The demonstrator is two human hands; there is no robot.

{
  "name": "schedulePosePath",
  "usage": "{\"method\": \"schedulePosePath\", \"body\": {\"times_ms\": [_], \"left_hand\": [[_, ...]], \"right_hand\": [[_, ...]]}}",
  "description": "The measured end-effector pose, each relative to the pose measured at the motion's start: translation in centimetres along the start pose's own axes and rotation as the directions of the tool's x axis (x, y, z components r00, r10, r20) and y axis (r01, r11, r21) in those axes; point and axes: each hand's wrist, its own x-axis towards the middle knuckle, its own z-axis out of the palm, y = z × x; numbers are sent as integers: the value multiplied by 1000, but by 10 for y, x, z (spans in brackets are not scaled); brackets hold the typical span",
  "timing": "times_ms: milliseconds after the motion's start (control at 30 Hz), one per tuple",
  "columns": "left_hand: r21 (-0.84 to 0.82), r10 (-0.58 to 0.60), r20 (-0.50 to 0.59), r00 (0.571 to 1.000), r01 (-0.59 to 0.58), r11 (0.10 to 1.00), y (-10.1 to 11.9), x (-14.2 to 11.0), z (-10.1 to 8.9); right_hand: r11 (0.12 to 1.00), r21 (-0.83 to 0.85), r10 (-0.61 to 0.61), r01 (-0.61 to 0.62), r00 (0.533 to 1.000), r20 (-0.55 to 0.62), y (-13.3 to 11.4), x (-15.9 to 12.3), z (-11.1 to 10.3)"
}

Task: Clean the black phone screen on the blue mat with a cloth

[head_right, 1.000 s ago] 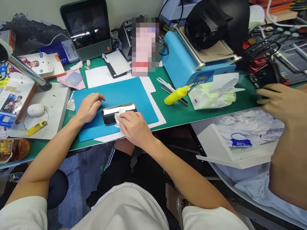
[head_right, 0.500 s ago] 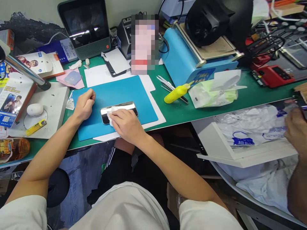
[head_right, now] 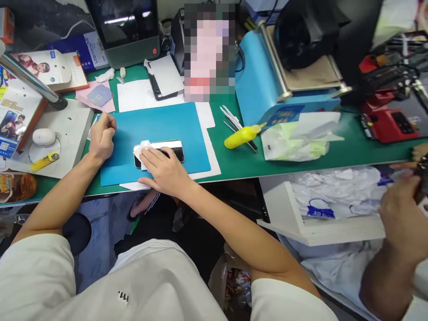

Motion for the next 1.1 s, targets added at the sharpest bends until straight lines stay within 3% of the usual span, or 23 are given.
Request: {"method": "schedulePosePath", "body": {"times_ms": [100,300,500,633,733,833,900,967,1100], "left_hand": [[15,-43,21,999,42,999,4,-6,-1],[-28,11,68,998,-9,1000,13,-9,-2],[34,-4,73,997,1,999,9,-15,-8],[29,117,28,993,-118,993,4,-16,-8],[38,202,169,965,-211,977,9,-16,-12],[-23,221,413,883,-232,972,21,-23,-23],[-33,221,501,836,-237,971,28,-34,-29],[4,206,495,844,-239,971,32,-47,-29],[69,132,401,906,-174,982,31,-67,-19]], "right_hand": [[998,-21,-51,51,999,-1,4,0,-2],[996,12,-87,86,991,104,-2,1,-9],[990,70,110,-121,984,139,-17,20,-14],[972,59,218,-229,965,149,-31,20,-19],[952,42,293,-302,945,146,-38,19,-21],[948,46,303,-314,938,170,-42,20,-22],[950,45,297,-309,939,176,-42,20,-24],[952,48,289,-303,939,187,-42,21,-26],[950,67,283,-306,930,235,-40,27,-27]]}}
